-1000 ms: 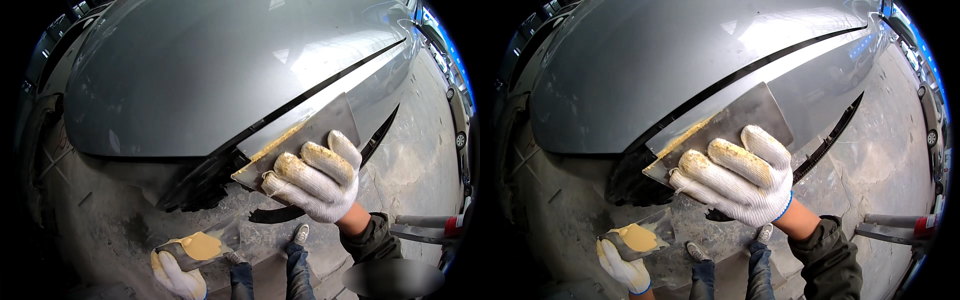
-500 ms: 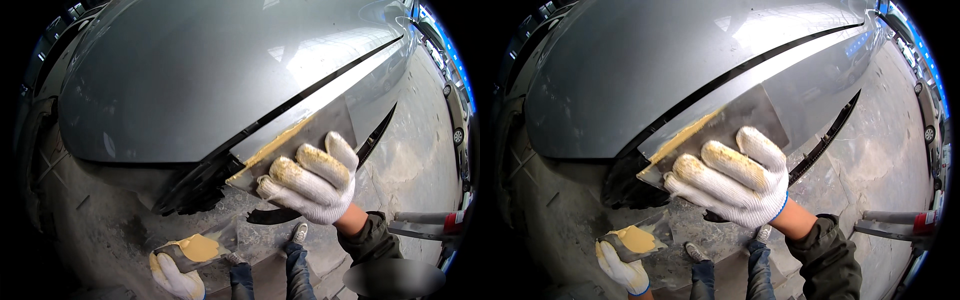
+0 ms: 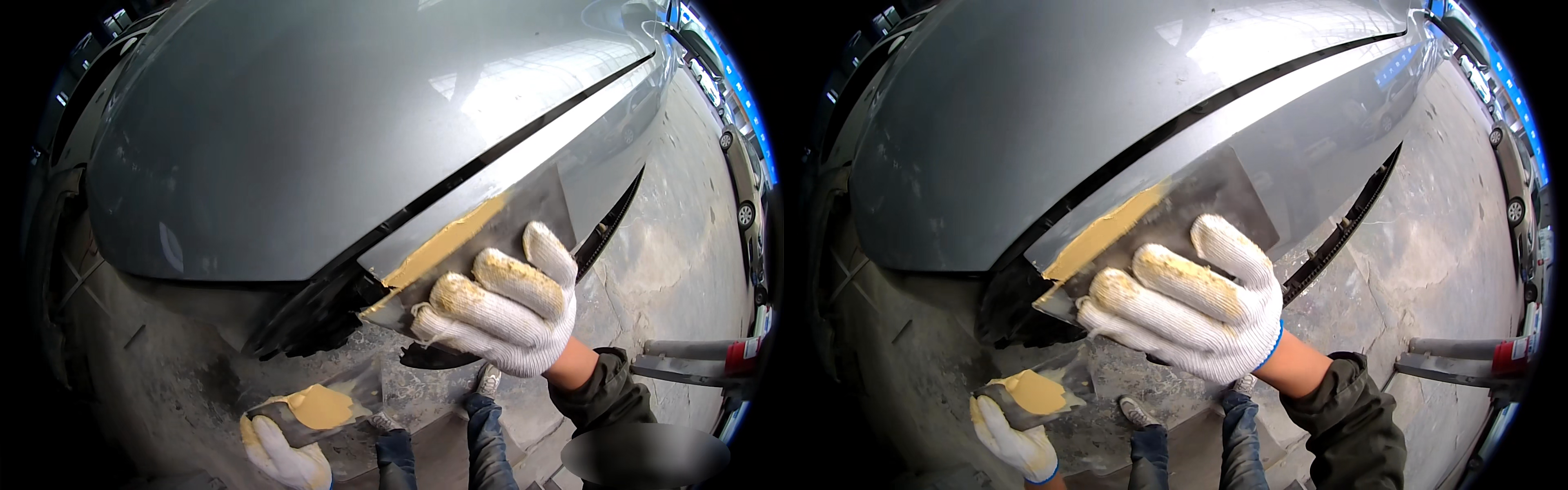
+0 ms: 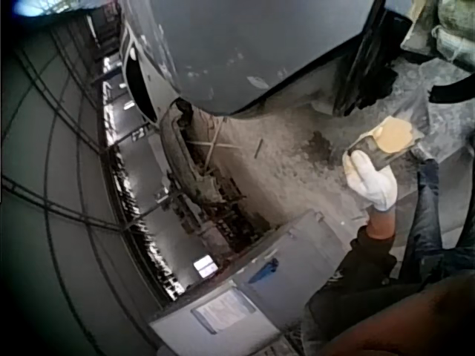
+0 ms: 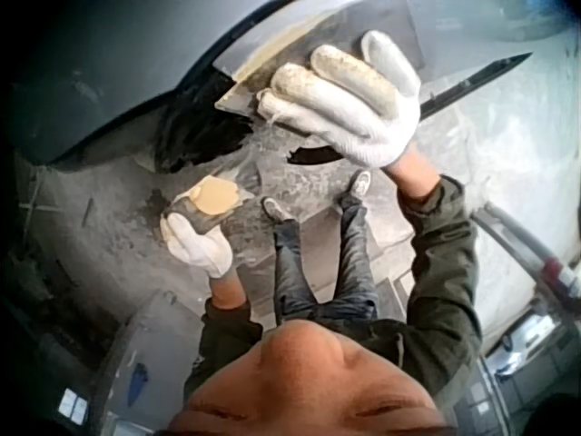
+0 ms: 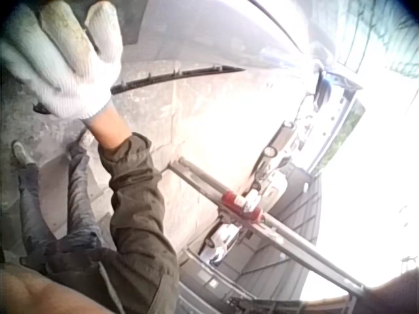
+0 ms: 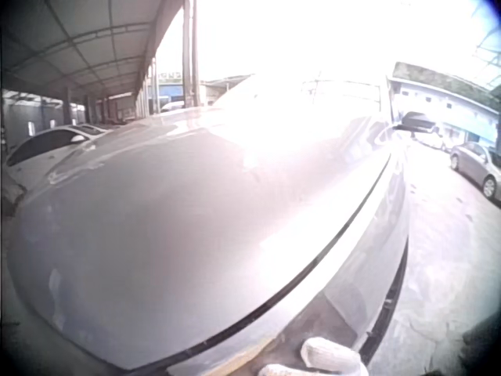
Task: The person applies yellow body filler to a damaged area on a silver car bumper using a metal spreader. They repeatedly mix the filler on the spreader and apply it to the damaged section, smoothing the surface.
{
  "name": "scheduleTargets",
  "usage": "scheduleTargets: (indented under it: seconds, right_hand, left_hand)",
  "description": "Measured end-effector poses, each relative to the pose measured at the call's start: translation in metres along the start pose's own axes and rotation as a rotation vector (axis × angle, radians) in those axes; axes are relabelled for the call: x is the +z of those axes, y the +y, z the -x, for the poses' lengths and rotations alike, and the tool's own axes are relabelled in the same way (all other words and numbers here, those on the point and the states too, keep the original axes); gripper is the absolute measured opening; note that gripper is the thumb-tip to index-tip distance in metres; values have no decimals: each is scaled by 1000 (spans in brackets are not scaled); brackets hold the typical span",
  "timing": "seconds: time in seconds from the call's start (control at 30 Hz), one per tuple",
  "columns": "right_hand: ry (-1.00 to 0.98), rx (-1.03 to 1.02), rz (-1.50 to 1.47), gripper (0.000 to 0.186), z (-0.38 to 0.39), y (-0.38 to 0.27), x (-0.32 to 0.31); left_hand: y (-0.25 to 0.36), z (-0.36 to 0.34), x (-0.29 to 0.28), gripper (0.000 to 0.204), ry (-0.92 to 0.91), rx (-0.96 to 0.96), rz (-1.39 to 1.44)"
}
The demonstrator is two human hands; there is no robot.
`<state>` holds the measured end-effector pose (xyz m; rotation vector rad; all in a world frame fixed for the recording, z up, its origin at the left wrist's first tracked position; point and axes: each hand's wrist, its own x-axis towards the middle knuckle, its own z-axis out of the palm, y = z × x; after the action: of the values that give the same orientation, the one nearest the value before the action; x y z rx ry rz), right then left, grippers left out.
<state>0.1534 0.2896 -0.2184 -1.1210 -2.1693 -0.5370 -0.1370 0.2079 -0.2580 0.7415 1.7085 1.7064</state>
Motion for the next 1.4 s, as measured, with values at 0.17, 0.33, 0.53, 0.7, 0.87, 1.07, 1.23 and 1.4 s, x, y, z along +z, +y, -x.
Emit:
scheduleTargets:
  seconds: [0.17, 0.33, 0.53, 0.7, 0.87, 1.07, 1.23, 1.4]
  right_hand:
    - [-92, 0, 16, 54, 36, 0, -3]
    - [-111, -14, 16, 50, 31, -4, -30]
    - [-74, -5, 8, 48, -7, 2, -22]
    - [-26, 41, 17, 41, -13, -1, -15]
    - [53, 20, 2, 45, -7, 1, 0]
    - [-3, -10, -9, 47, 28, 6, -1]
    - [-125, 20, -38, 45, 35, -1, -35]
    - [-250, 206, -447, 35, 16, -16, -62]
  left_hand:
    - [9, 1, 8, 42, -65, -76, 56]
    - [-1, 0, -8, 40, -178, 102, -149]
    - [0, 4, -1, 39, -97, 110, -104]
    - [-1, -1, -9, 44, -130, 75, -54]
    - [-23, -15, -40, 56, -203, 915, -968]
    - [-27, -13, -40, 63, -254, 968, -1030]
    - [-35, -16, -45, 60, -302, 948, -900]
    - [-9, -10, -19, 33, -357, 719, -625]
